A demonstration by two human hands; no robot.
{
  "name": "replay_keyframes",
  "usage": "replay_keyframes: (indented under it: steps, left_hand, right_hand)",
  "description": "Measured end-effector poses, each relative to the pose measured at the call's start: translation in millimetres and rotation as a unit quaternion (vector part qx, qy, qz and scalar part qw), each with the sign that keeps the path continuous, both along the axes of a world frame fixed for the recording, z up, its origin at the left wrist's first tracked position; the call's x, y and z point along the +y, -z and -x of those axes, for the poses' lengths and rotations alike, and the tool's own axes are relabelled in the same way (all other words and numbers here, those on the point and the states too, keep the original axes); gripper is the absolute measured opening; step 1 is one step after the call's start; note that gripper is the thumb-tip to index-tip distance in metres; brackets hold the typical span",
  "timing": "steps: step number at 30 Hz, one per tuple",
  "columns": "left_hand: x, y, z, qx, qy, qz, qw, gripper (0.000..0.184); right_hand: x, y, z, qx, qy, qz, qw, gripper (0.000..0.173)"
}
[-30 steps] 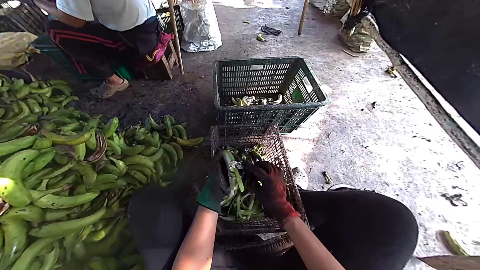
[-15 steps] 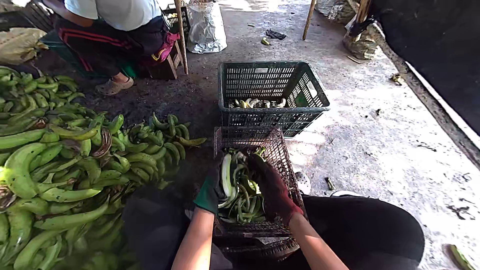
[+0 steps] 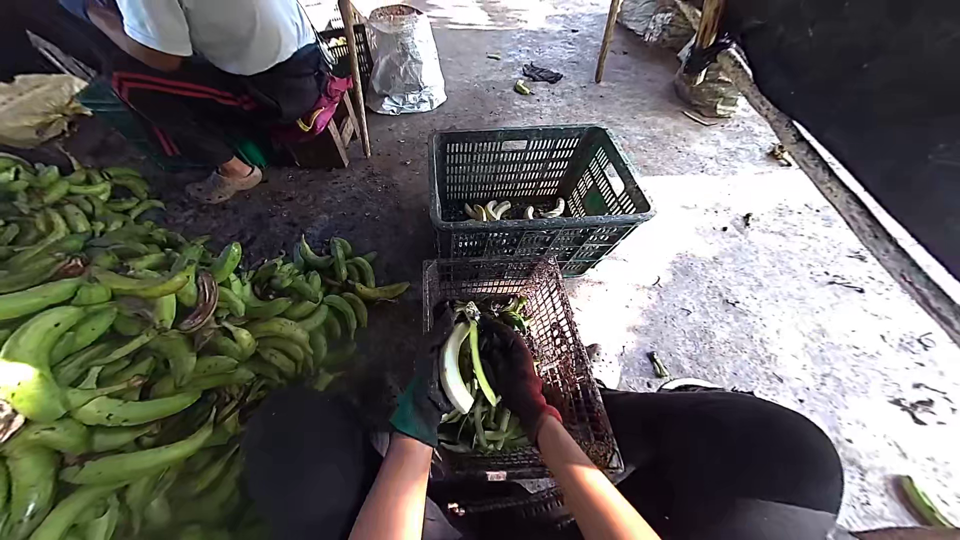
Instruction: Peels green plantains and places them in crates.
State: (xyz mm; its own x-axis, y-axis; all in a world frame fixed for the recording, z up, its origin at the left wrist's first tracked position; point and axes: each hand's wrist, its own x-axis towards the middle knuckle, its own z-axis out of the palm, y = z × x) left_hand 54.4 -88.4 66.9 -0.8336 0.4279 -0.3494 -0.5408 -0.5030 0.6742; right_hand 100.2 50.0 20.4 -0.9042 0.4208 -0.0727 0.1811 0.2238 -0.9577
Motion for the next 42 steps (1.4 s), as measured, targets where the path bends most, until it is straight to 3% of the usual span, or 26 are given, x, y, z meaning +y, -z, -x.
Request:
replay_keyframes:
  steps: [3,5,7,8,10,11,13,14,16,18,20,23,27,29,32,34,36,40,42]
  left_hand:
    - [-0.2,-14.2,-1.1,-0.004,-0.007,-0.001,1.000,0.038]
    - [-3.0,-33.9,4.8,0.128,-0.031,0.093,0.987,0.030]
    - [9.3,-68.2,24.3,0.286,-0.137,0.185,0.930,0.025]
    - [22.5,-89.2,41.6,0.354,-0.197,0.178,0.897,0.024]
    - [58.5,-128.4,100.2,0.509,-0.261,0.142,0.808,0.037]
    - [76.3,-138.5,128.3,0.549,-0.258,0.183,0.774,0.051]
    - [101.9,-134.5,150.3,0.525,-0.177,0.360,0.751,0.070]
    - [108.9,-117.1,147.8,0.506,-0.104,0.441,0.734,0.065]
    - [111.4,-41.7,127.9,0.438,0.093,0.542,0.711,0.051]
    - [113.4,56.0,120.6,0.344,0.274,0.600,0.668,0.053]
    - [116.5,123.0,109.2,0.250,0.364,0.634,0.634,0.059]
    - [116.5,180.8,83.4,0.166,0.348,0.688,0.615,0.065]
    - [109.2,237.1,54.8,0.147,0.235,0.763,0.585,0.053]
    - [105.7,239.6,52.3,0.111,0.255,0.751,0.599,0.061]
    - [100.0,187.5,55.1,0.057,0.270,0.703,0.655,0.056]
    - [92.9,146.9,50.6,0.075,0.252,0.662,0.702,0.062]
    - [83.4,103.1,40.0,0.118,0.251,0.637,0.719,0.063]
    - [64.8,75.6,9.4,0.215,0.096,0.568,0.788,0.058]
    - [56.3,71.7,-1.4,0.245,0.036,0.531,0.810,0.058]
  right_hand:
    - [18.9,-12.2,-12.7,0.064,0.005,0.083,0.994,0.042]
    - [44.4,-36.6,-24.3,0.031,-0.034,0.056,0.997,0.040]
    - [74.9,-66.4,-32.2,-0.103,-0.121,-0.080,0.984,0.036]
    - [86.7,-80.8,-33.0,-0.197,-0.176,-0.168,0.950,0.035]
    - [97.3,-97.2,-29.8,-0.384,-0.259,-0.285,0.839,0.036]
    - [100.3,-97.6,-29.9,-0.444,-0.277,-0.299,0.798,0.038]
    - [106.4,-92.0,-31.4,-0.505,-0.275,-0.305,0.759,0.043]
    - [108.7,-92.2,-30.3,-0.519,-0.264,-0.303,0.755,0.044]
    - [110.8,-93.4,-27.7,-0.535,-0.247,-0.283,0.757,0.043]
    - [109.8,-89.5,-23.5,-0.551,-0.261,-0.260,0.749,0.043]
    - [109.9,-87.3,-19.3,-0.565,-0.279,-0.229,0.742,0.049]
    - [108.6,-80.0,-18.9,-0.565,-0.299,-0.185,0.747,0.054]
    - [116.0,-74.3,-16.4,-0.498,-0.331,-0.151,0.787,0.040]
    - [122.0,-66.0,-19.1,-0.480,-0.279,-0.118,0.823,0.037]
    - [125.6,-41.8,-17.7,-0.433,-0.272,-0.085,0.856,0.033]
    - [121.7,-32.6,-10.5,-0.388,-0.297,-0.104,0.866,0.028]
    - [110.3,-42.4,-6.5,-0.368,-0.273,-0.126,0.880,0.031]
    - [84.8,-71.8,-8.7,-0.281,-0.180,-0.179,0.926,0.033]
    - [70.4,-86.0,-14.1,-0.176,-0.121,-0.192,0.958,0.035]
